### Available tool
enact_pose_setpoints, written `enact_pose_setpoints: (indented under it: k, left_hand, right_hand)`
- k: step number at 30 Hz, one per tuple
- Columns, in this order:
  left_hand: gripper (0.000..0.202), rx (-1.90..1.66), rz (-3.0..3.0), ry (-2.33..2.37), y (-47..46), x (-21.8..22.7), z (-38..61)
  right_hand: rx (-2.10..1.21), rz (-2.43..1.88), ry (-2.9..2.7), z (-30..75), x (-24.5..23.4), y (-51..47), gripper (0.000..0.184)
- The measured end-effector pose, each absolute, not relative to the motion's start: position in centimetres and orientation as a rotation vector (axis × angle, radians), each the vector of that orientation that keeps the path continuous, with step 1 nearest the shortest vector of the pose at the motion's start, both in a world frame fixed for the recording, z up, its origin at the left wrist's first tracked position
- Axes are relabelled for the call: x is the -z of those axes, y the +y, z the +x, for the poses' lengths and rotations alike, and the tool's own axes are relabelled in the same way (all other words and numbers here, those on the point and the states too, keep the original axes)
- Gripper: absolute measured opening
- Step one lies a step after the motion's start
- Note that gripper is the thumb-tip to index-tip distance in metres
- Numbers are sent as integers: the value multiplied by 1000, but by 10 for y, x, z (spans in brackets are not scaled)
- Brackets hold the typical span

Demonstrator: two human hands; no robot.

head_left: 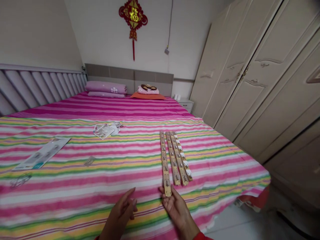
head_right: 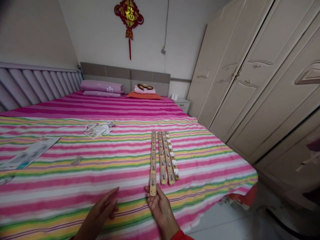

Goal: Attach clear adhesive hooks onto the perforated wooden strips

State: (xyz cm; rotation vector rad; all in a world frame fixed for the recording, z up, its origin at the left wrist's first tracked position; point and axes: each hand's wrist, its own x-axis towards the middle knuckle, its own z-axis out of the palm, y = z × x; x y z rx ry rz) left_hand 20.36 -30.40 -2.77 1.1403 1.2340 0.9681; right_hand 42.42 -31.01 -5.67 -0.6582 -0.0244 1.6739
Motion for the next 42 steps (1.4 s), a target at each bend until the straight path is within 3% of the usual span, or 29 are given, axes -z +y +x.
enact_pose_setpoints:
  k: [6,15,18,25,31,42]
  left_hand:
    - [62,-936,1075,1208,-299,34,215]
    - [76,-1374,1144,1312,-260,23,242]
    - [72,-1462,1128,1329,-241,10,233]
    - [65,-1407,1038,1231,-204,-1,197]
    - [54,-1592,1011,1364,-168,-2,162]
    - [47,-1689,962,1597,-106,8,121]
  right_hand:
    - [-1647,-526,-51,405,59,-304,20]
    - [-1600,-555,-514,335,12,-277,39]
    - [-1631,-557,-643,316,4,-259,46]
    - [-1690,-625,-728,282,5,-219,47]
    - [-1659,-678,-867,258,1,-198,45]
    - [-1682,-862,-1032,274,15,-207,68]
